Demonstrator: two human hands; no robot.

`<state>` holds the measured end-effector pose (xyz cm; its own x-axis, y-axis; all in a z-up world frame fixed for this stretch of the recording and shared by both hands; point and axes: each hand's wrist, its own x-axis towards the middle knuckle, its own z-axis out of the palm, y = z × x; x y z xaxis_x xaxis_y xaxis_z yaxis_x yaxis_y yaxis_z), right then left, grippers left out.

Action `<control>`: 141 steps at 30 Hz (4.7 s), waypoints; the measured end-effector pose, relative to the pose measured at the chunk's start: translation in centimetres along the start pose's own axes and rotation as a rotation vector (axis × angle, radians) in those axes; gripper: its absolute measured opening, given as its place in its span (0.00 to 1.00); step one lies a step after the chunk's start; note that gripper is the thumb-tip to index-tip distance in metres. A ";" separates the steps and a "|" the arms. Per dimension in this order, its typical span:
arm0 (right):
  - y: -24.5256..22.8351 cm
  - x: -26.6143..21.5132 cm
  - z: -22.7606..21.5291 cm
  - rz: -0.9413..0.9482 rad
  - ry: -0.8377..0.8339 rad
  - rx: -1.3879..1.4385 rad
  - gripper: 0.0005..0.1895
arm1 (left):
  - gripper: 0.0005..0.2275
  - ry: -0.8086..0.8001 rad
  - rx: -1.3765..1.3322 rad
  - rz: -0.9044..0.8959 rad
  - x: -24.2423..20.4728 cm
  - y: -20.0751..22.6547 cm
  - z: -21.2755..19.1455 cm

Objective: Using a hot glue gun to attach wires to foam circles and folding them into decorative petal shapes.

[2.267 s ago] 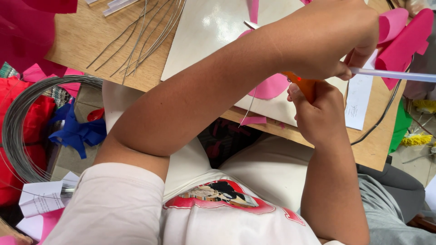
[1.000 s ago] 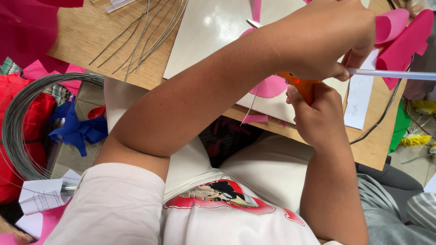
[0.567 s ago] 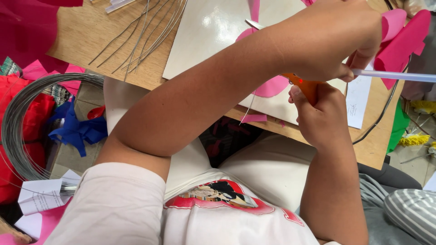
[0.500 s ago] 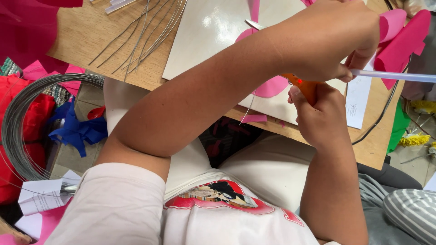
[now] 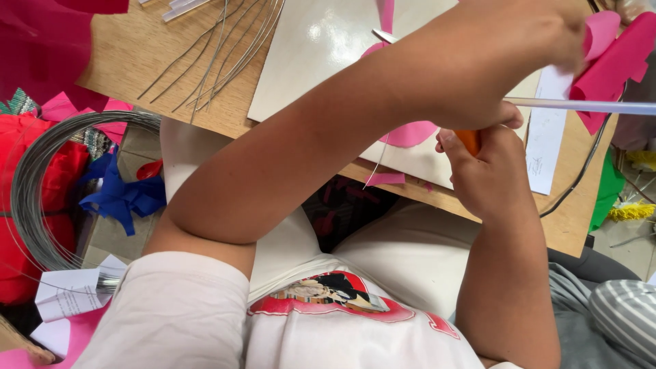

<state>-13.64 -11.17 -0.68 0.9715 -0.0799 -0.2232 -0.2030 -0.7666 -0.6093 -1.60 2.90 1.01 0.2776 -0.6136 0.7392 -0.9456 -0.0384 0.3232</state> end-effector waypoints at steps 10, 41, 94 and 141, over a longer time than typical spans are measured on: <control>-1.8 -0.2 -0.6 0.103 -0.020 -0.112 0.14 | 0.17 0.091 0.313 -0.549 -10.9 3.5 -2.0; 21.7 0.4 -8.9 0.351 0.704 0.367 0.22 | 0.24 -0.077 0.443 -0.726 -15.0 2.5 1.0; 25.8 1.8 -5.7 0.342 0.562 -0.333 0.17 | 0.25 0.000 0.379 -0.531 -8.5 8.9 4.7; 7.8 6.0 -4.9 -0.766 0.453 -0.233 0.11 | 0.09 -0.018 0.489 -0.629 -15.6 0.9 -0.7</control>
<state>-8.78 -20.74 -3.00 0.7952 0.2984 0.5278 0.4979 -0.8182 -0.2875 -6.64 12.93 -9.82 0.7850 -0.3748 0.4933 -0.5813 -0.7209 0.3773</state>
